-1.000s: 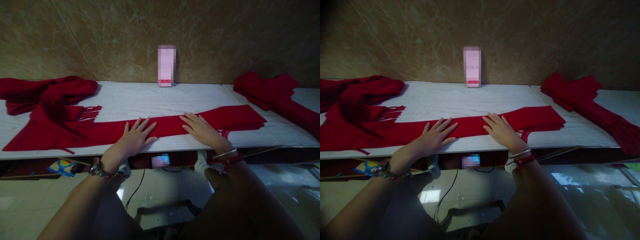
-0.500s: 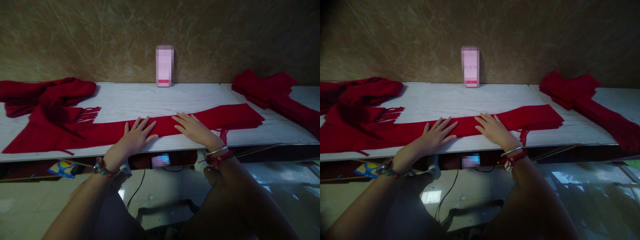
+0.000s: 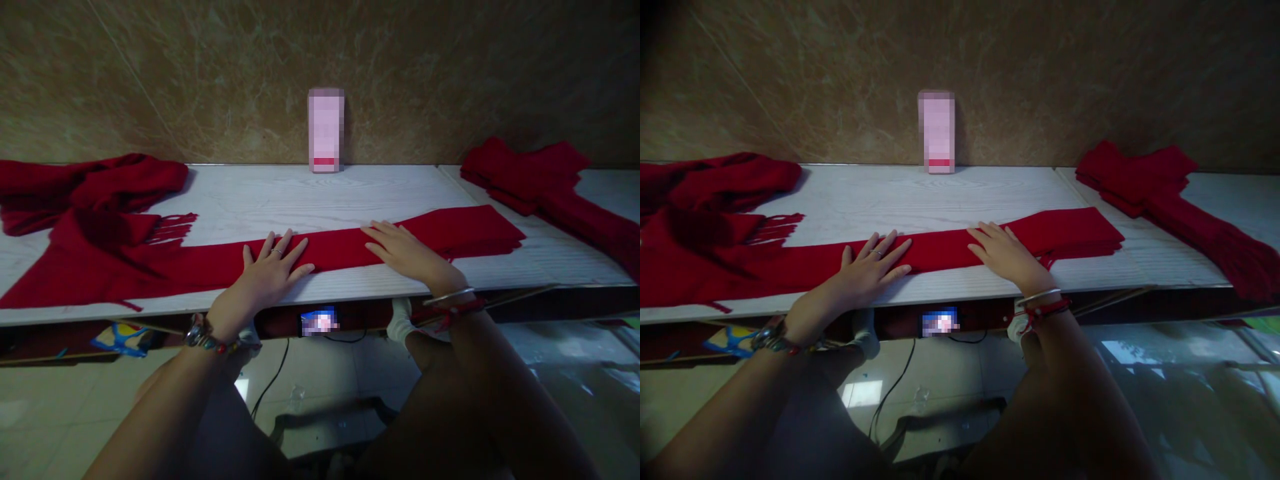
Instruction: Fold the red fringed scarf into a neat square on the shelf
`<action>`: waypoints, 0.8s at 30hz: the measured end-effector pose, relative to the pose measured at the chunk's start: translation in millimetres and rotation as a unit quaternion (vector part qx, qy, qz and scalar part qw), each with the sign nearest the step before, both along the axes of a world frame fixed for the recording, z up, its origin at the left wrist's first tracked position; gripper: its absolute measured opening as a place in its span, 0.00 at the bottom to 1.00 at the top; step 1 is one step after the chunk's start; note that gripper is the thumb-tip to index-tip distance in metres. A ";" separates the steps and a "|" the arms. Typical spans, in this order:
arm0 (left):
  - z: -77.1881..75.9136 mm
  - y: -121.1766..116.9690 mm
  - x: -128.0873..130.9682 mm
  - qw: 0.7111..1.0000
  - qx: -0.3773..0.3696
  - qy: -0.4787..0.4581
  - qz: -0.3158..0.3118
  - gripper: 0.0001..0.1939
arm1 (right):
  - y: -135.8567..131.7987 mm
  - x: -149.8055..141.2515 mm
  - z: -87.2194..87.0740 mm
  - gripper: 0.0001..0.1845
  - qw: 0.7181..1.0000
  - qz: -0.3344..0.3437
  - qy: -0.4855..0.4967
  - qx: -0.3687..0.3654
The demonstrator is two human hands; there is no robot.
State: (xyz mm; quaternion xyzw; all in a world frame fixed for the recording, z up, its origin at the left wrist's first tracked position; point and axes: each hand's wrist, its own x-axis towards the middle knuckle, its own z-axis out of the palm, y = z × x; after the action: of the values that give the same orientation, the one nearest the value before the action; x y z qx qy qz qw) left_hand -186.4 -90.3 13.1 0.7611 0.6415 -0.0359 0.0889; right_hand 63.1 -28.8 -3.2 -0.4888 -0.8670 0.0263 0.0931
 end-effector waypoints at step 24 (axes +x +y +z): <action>6.7 3.0 27.9 0.998 -0.020 -0.001 -0.057 0.26 | -17.3 35.7 -2.9 0.25 0.984 -0.115 0.016 0.134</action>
State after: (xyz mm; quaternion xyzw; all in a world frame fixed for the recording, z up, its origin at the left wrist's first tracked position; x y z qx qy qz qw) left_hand -158.5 -87.3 19.8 0.7943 0.5963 -0.0531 0.1030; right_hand 98.8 -46.1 -6.1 -0.5678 -0.7991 -0.0933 0.1741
